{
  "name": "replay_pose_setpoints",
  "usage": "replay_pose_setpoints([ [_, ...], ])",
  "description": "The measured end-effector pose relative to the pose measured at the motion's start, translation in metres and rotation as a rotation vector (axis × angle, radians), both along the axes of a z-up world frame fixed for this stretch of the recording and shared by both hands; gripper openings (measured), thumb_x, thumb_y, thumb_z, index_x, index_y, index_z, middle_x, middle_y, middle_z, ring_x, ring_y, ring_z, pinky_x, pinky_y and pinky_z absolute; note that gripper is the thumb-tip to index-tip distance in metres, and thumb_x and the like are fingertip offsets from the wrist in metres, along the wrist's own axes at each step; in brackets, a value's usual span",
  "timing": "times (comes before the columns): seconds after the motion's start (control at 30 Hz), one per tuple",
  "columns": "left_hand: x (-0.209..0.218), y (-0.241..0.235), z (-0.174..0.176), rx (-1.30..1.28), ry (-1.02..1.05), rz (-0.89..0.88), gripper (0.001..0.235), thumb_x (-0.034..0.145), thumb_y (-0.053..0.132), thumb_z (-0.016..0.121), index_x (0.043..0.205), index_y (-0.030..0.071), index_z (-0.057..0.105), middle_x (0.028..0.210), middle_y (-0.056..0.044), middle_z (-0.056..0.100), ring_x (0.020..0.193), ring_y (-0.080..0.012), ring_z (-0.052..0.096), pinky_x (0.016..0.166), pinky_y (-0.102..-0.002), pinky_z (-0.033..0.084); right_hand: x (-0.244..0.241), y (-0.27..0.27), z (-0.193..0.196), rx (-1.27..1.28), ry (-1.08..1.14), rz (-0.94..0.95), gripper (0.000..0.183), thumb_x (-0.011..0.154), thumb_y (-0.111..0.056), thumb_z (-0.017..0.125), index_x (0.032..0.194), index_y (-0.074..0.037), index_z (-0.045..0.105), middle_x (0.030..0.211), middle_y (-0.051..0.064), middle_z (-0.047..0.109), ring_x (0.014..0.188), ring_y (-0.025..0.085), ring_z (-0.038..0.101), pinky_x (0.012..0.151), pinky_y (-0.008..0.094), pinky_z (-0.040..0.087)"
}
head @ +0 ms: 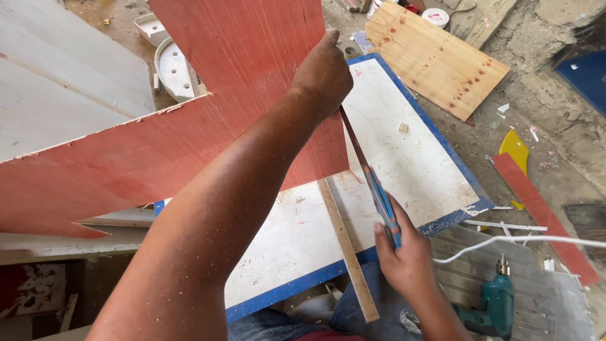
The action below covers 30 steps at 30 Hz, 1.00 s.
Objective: Using a hand saw to cut a large wooden sheet shaped like the number one along a marked line.
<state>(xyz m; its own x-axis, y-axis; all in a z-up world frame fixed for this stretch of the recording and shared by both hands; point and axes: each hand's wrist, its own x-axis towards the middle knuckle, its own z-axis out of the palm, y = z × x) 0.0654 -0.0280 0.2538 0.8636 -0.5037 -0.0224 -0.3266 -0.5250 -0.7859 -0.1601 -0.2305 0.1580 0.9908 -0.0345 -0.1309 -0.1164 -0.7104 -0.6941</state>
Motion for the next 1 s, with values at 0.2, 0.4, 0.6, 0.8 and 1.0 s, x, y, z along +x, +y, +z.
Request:
replay_pose_setpoints([
  [0.2,0.008,0.003,-0.003,-0.009,0.009,-0.005,0.024,0.095,0.048,0.072,0.099,0.025,0.079,0.097,0.000,0.083,0.097,-0.0175,0.072,0.115,-0.044,0.029,-0.051,-0.027,-0.003,-0.009,0.131,-0.147,0.069,0.090,-0.041,0.059,0.158,-0.033,0.050,0.071,0.006,0.068,0.058,0.018,0.058,0.060,0.033,0.044],
  [0.4,-0.012,0.003,0.007,0.021,0.014,-0.036,0.016,0.098,0.043,0.069,0.099,0.029,0.078,0.087,0.006,0.079,0.086,-0.0143,0.068,0.115,-0.043,0.027,0.006,0.000,-0.006,-0.046,0.048,-0.012,0.067,0.094,-0.043,0.050,0.160,-0.031,0.041,0.077,0.006,0.067,0.055,0.023,0.061,0.057,0.036,0.048],
  [0.6,0.001,0.000,-0.002,0.018,-0.028,-0.016,0.023,0.097,0.044,0.070,0.109,0.026,0.077,0.095,0.003,0.082,0.090,-0.0145,0.069,0.110,-0.042,0.030,0.003,-0.006,-0.010,-0.014,-0.075,0.001,0.065,0.095,-0.038,0.055,0.158,-0.027,0.046,0.080,0.004,0.071,0.066,0.021,0.066,0.064,0.037,0.050],
  [0.8,0.010,0.004,-0.003,0.000,-0.022,-0.025,0.020,0.097,0.042,0.070,0.107,0.028,0.077,0.095,0.003,0.082,0.091,-0.0143,0.070,0.112,-0.042,0.029,-0.045,-0.033,-0.018,-0.029,-0.001,-0.092,0.068,0.090,-0.038,0.061,0.156,-0.025,0.052,0.068,0.005,0.061,0.058,0.016,0.055,0.056,0.034,0.043],
  [1.0,-0.001,0.002,0.001,0.010,0.015,-0.030,0.012,0.099,0.040,0.068,0.099,0.034,0.078,0.095,0.004,0.081,0.098,-0.0173,0.070,0.118,-0.045,0.024,0.004,-0.005,-0.005,-0.059,0.065,-0.040,0.069,0.094,-0.042,0.052,0.161,-0.030,0.042,0.083,0.007,0.074,0.058,0.023,0.066,0.060,0.036,0.049],
])
